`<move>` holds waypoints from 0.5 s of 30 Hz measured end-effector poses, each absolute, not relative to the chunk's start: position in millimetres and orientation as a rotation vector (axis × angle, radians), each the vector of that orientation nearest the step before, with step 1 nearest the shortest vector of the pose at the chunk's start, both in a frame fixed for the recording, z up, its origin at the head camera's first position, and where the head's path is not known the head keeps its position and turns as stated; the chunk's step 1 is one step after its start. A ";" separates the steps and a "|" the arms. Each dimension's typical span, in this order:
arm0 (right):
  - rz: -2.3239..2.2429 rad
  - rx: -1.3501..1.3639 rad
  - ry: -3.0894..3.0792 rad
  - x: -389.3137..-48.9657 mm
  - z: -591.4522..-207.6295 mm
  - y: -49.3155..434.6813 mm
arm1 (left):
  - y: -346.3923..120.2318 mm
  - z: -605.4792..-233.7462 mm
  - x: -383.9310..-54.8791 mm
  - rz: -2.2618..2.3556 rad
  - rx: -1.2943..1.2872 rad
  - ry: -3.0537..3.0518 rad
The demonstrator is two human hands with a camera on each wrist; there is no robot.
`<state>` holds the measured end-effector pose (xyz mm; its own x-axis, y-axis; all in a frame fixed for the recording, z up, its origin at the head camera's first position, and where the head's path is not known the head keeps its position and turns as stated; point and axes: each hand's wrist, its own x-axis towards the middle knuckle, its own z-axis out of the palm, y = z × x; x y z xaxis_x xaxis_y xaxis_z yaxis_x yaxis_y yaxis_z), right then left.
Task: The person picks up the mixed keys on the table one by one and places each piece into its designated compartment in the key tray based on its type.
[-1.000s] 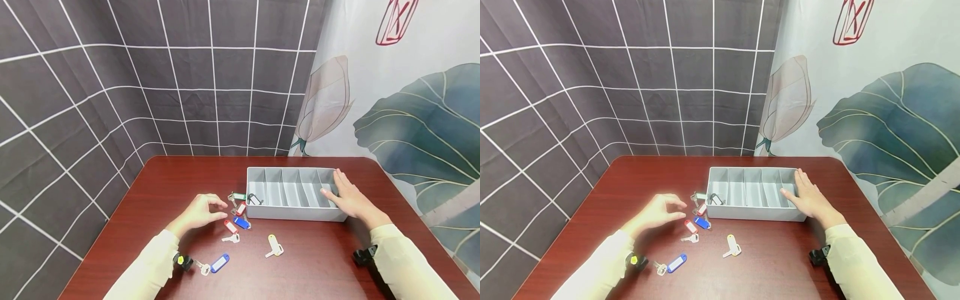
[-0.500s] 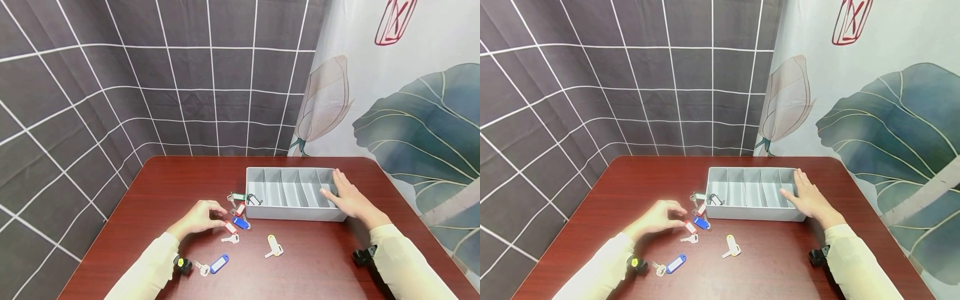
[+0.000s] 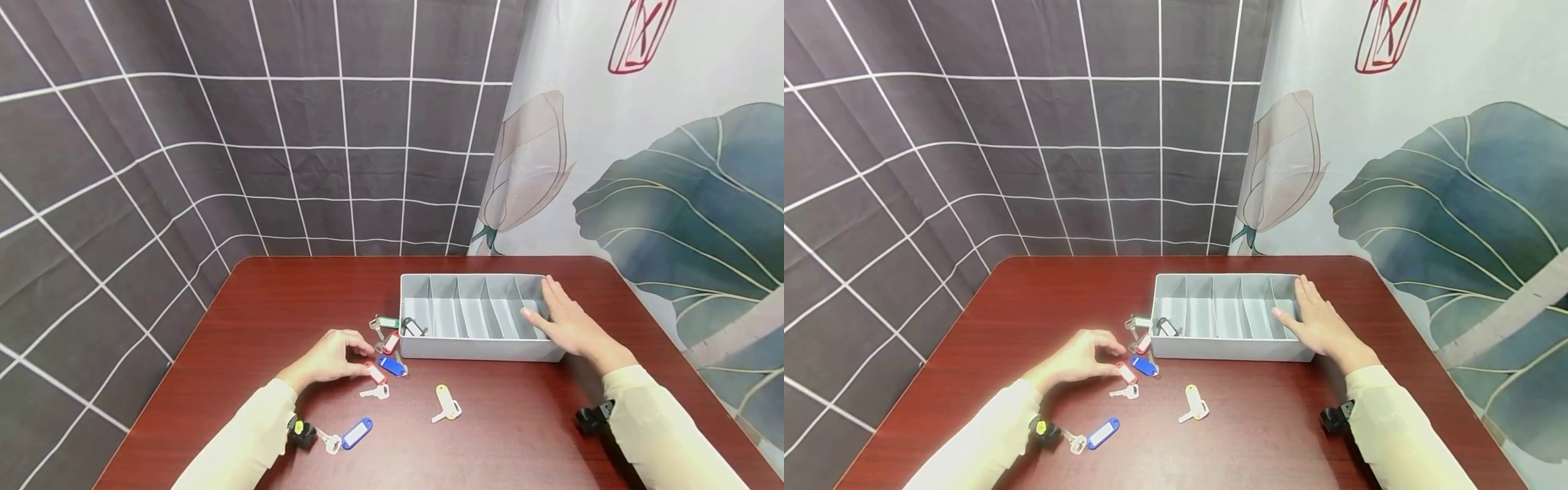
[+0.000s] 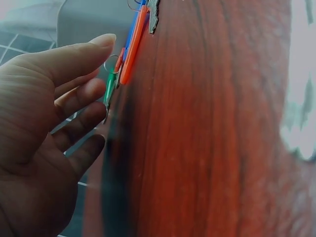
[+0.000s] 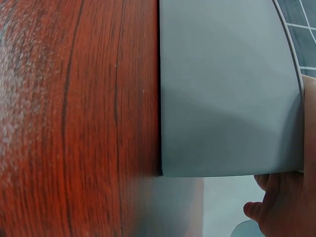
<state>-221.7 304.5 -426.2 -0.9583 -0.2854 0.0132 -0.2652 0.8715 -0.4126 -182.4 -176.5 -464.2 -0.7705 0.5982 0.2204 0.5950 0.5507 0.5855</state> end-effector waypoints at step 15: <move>-0.621 -0.445 3.008 -225.4 -430.6 308.3 | -175.0 -469.7 -183.8 0.973 1.078 2.769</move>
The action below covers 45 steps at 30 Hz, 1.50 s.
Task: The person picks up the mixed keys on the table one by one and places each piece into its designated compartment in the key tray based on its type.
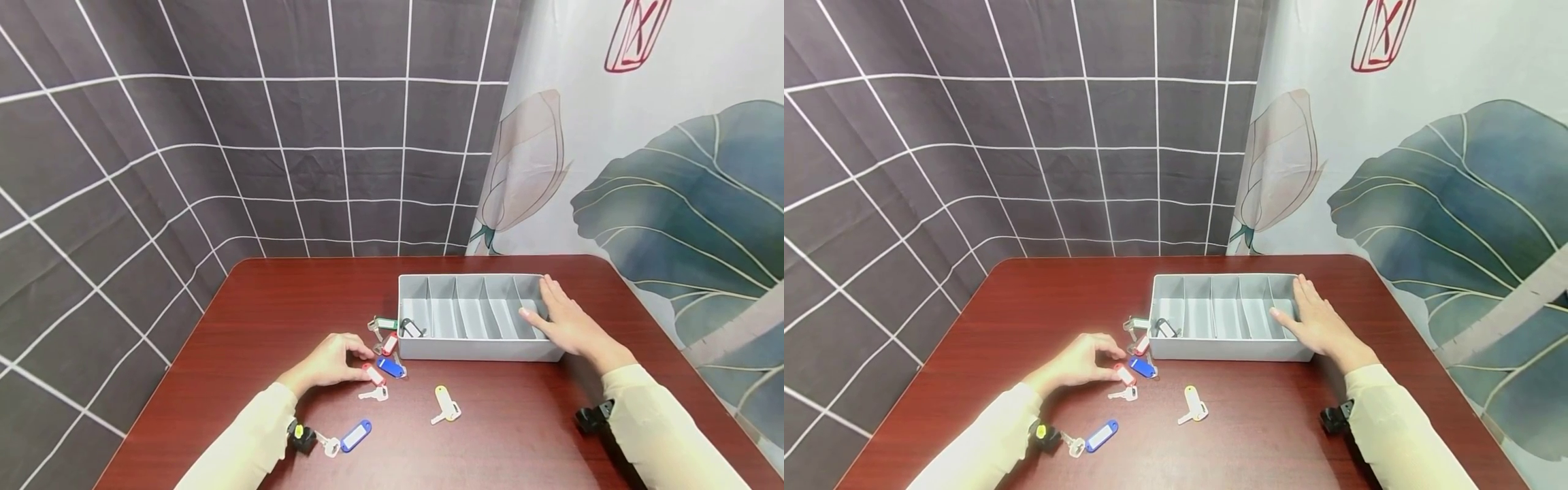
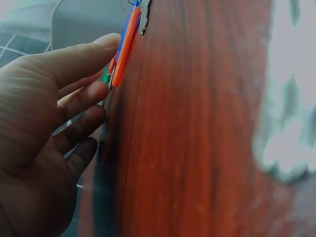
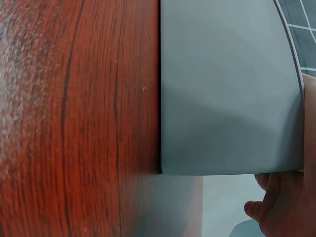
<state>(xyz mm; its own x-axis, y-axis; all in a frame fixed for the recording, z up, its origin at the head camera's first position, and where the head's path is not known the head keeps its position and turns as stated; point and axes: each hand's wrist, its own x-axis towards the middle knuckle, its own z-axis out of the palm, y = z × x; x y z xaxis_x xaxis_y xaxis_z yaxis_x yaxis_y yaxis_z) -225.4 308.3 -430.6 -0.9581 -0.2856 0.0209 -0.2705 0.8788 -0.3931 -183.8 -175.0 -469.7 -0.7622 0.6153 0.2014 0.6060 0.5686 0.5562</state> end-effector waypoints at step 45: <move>-0.412 -0.464 3.078 -221.3 -423.9 304.0 | -168.4 -467.3 -183.5 0.814 1.205 2.786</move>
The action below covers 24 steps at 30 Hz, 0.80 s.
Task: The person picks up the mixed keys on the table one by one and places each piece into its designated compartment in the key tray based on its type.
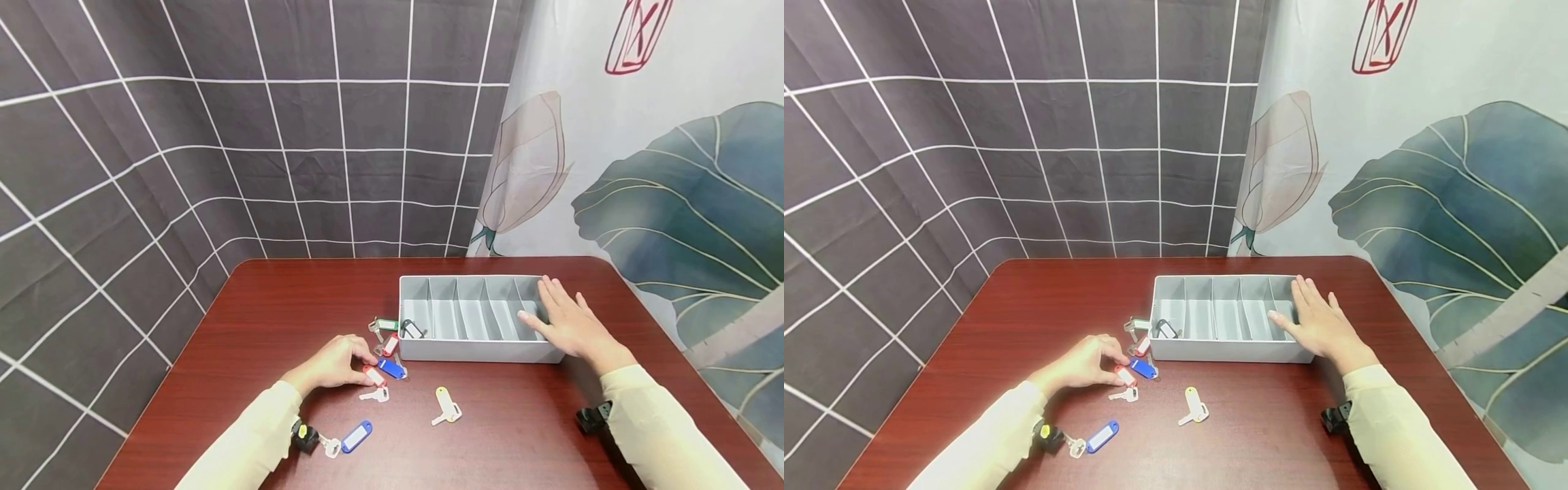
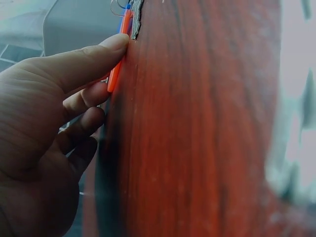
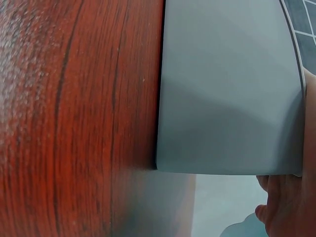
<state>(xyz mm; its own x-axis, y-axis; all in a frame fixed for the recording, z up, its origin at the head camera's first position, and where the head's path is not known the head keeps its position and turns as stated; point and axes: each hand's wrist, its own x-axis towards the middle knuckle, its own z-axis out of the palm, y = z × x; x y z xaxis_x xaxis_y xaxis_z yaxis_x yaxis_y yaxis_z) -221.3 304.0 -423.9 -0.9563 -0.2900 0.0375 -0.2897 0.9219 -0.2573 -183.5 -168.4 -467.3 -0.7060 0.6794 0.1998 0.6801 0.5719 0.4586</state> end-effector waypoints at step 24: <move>-0.454 -0.454 3.073 -222.5 -427.3 305.0 | -172.2 -469.0 -184.5 -0.821 -1.281 -2.783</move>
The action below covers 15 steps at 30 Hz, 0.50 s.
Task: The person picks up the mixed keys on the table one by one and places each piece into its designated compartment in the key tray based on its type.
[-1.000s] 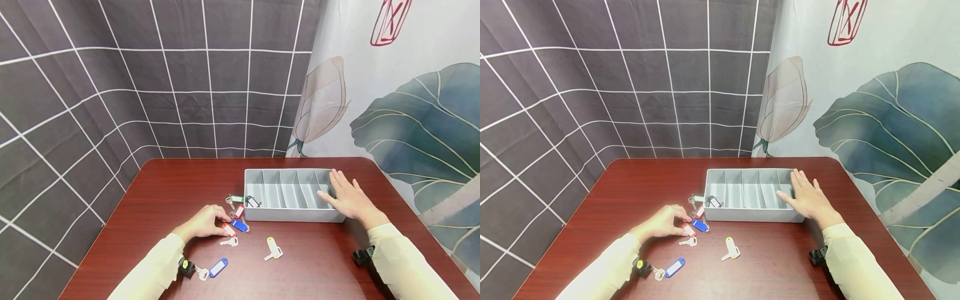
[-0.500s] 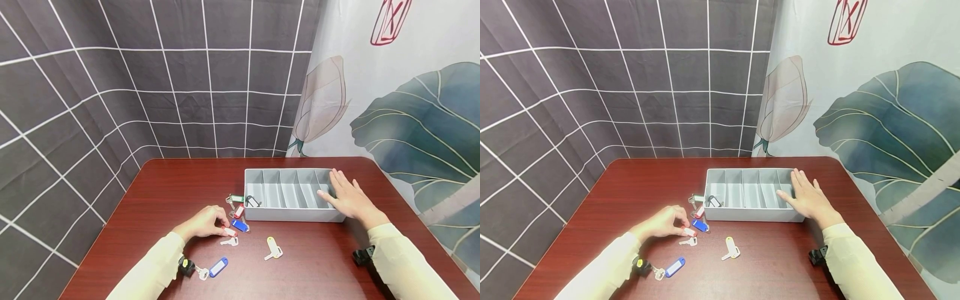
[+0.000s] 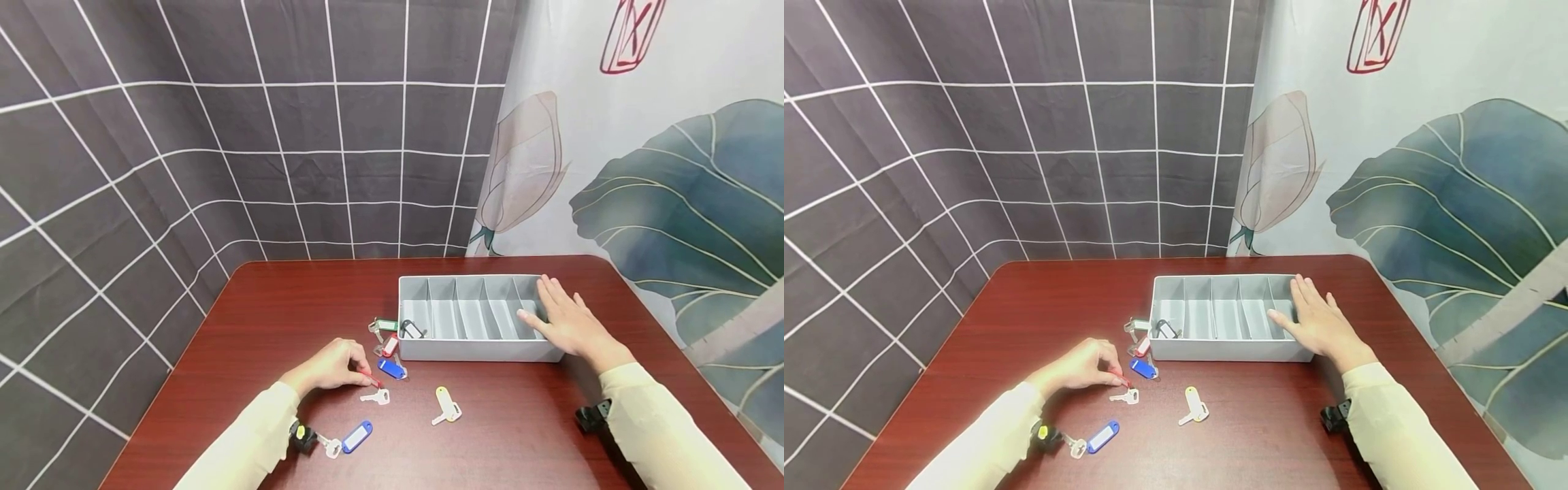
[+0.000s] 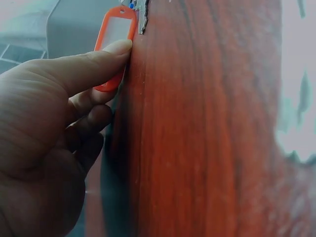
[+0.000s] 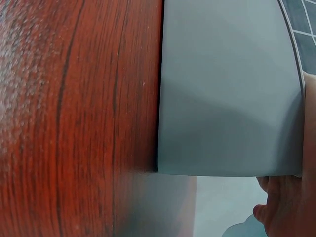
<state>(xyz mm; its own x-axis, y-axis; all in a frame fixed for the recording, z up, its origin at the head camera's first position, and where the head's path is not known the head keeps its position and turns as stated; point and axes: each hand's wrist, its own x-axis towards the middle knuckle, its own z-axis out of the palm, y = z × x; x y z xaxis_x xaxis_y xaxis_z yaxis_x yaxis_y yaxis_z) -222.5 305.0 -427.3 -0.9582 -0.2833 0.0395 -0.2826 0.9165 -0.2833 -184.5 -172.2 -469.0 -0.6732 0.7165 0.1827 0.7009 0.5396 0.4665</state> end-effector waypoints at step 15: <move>-0.465 -0.449 3.083 -223.5 -427.7 303.1 | -177.8 -462.3 -182.1 0.986 1.160 2.743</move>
